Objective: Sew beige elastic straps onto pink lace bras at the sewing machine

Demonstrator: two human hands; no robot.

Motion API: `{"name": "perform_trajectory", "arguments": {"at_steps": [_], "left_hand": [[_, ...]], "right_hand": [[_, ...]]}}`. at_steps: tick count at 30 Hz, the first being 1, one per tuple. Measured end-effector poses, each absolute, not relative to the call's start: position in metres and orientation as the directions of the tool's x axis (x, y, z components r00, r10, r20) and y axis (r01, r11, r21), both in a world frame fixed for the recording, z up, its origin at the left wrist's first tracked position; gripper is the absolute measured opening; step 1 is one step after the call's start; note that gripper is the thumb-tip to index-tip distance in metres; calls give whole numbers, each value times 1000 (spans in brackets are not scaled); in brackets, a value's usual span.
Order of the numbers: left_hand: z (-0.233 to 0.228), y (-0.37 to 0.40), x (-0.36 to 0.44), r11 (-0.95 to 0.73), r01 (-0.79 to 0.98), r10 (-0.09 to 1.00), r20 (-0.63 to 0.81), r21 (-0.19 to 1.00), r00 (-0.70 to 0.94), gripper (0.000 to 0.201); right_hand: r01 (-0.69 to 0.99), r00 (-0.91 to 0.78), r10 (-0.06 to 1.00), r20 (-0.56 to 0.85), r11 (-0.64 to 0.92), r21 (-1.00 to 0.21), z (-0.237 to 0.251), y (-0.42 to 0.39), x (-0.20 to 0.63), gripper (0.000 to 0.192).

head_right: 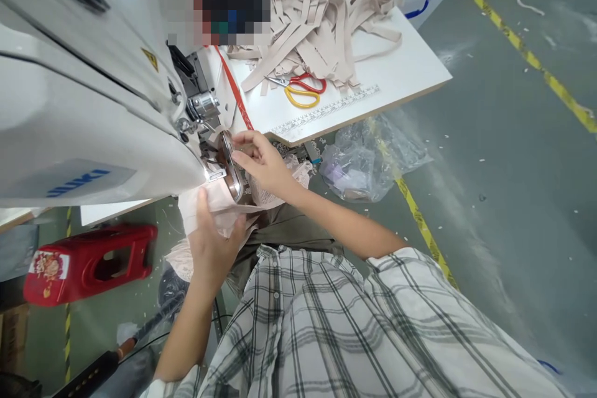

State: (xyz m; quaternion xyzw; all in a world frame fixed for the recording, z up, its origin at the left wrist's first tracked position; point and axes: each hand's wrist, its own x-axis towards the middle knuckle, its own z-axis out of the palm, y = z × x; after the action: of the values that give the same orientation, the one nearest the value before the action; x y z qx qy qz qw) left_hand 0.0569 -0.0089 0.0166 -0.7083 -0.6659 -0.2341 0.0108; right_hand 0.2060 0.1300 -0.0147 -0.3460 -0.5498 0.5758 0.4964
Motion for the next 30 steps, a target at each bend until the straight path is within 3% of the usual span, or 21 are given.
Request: {"name": "perform_trajectory", "arguments": {"at_steps": [5,8,9,12,13,14,15,16,17,18,19,21,23,24,26,27,30], "left_hand": [[9,-27,80,-100,961,957,289,259,22,99],[13,-47,101,-286,912,931,309,294,193,99],[17,-52,105,-355,866,919,301,351,254,96],[34,-57,106,-461,700,886,331,545,325,72],[40,-55,104,-475,689,878,351,548,325,63],[45,-52,101,-483,709,871,364,515,329,53],[49,-47,97,-483,745,869,355,460,344,41],[51,-42,94,-457,789,885,301,411,356,27],[50,-36,90,-397,831,917,206,389,341,20],[47,-29,86,-302,866,953,95,399,288,25],[43,-23,81,-185,878,976,-18,442,215,34],[30,-10,71,103,783,967,-246,614,66,44],[15,0,62,379,416,894,-444,826,67,44],[9,3,59,472,185,860,-497,862,117,42],[-1,4,54,545,-148,836,-520,825,177,40],[-3,2,53,540,-223,842,-514,812,167,41],[-2,-7,53,463,-197,886,-455,864,86,37]], "right_hand": [[-63,-357,932,58,38,-997,-6,93,235,41],[75,-491,871,-4,38,-996,2,70,255,37],[98,-461,886,-36,11,-995,3,64,262,35],[96,-162,984,-78,-63,-993,2,54,274,33],[109,-164,983,-77,-59,-992,2,52,275,31],[133,-290,954,-78,-41,-990,3,51,275,28],[158,-505,859,-86,-6,-987,4,49,273,25],[178,-722,684,-99,46,-983,5,49,270,21],[195,-858,502,-112,115,-974,7,48,267,18],[219,-909,399,-123,205,-954,7,49,263,18],[266,-909,398,-126,318,-910,7,50,259,20],[412,-824,565,-43,545,-730,2,52,251,25],[499,-743,658,125,669,-551,-7,56,244,30],[493,-728,655,202,705,-509,-11,57,241,31],[452,-688,651,321,731,-512,-19,57,239,28],[442,-641,673,369,716,-540,-21,55,239,26],[451,-492,768,410,628,-634,-20,49,240,23]]}}
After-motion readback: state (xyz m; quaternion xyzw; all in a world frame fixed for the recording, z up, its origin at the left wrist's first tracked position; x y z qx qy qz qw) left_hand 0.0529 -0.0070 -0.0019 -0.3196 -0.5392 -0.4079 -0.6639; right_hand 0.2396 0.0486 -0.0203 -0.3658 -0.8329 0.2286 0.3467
